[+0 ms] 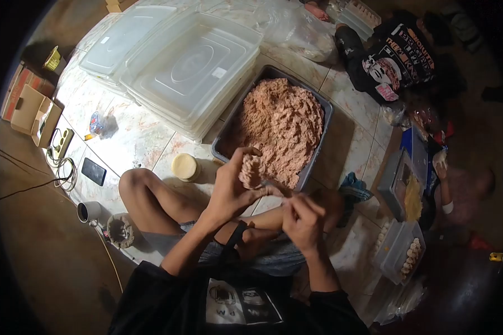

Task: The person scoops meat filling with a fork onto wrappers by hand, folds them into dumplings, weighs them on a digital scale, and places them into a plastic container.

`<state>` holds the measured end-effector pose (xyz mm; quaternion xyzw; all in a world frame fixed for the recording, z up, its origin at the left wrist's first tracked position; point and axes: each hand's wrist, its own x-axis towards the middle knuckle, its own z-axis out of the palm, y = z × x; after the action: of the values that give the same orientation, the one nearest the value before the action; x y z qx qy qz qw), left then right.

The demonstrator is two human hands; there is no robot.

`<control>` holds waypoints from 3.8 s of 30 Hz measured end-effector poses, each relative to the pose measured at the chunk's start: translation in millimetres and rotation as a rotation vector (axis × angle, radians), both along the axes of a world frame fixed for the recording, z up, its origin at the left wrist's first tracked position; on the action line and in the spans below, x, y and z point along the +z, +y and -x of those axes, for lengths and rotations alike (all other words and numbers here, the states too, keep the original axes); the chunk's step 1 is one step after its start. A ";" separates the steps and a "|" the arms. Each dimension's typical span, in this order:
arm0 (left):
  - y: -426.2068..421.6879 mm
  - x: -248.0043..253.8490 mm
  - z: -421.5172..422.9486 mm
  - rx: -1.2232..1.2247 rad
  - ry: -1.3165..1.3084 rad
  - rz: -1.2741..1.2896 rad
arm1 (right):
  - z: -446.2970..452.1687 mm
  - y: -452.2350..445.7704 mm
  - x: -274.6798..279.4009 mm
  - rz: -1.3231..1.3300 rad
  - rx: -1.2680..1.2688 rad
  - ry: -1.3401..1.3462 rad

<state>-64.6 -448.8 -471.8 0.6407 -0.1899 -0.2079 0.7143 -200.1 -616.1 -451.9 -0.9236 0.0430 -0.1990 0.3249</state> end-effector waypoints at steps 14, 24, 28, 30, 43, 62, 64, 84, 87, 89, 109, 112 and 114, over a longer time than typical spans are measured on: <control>0.1 0.0 0.1 -0.043 -0.030 0.018 | -14.6 8.1 20.9 -0.073 -0.047 -0.004; -3.0 1.0 0.4 0.013 -0.259 -0.127 | -11.5 9.7 22.3 -0.058 0.042 0.041; 5.0 7.5 -7.6 0.032 -0.245 0.011 | -4.8 -2.2 39.5 -0.116 -0.057 0.071; 5.8 8.6 -9.7 0.056 -0.263 0.085 | -2.4 5.4 31.2 -0.238 0.018 0.009; 0.0 -20.0 -9.1 -0.004 -0.365 -0.208 | -6.8 5.4 60.0 -0.137 0.008 0.268; 3.3 -30.3 -8.6 0.128 -0.535 -0.439 | -51.0 0.7 46.5 -0.092 -0.192 -0.022; 1.1 -33.3 -2.7 0.081 -0.430 -0.307 | -76.1 -18.1 -0.4 -0.109 -0.234 0.095; 2.5 -39.6 -7.8 0.060 -0.541 -0.304 | -27.6 6.3 62.7 0.037 0.072 0.153; 2.7 -37.7 -7.4 0.064 -0.607 -0.285 | -25.6 15.6 46.1 -0.030 0.132 0.250; 1.0 -37.8 -8.0 0.087 -0.665 -0.374 | -26.6 4.7 45.7 0.013 0.084 0.253; 6.0 -26.7 -11.1 0.056 -0.321 -0.273 | -29.8 4.2 74.9 0.087 0.089 0.196; 5.5 -17.1 -7.3 -0.056 -0.218 -0.061 | -34.0 -2.7 93.5 0.031 -0.146 0.123; -0.5 -18.2 -0.5 0.023 -0.226 0.099 | -33.6 1.9 95.5 -0.005 -0.133 0.183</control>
<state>-64.1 -449.3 -490.0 0.6263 -0.2719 -0.1165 0.7213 -166.5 -614.2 -356.4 -0.9322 0.1343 -0.1349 0.3078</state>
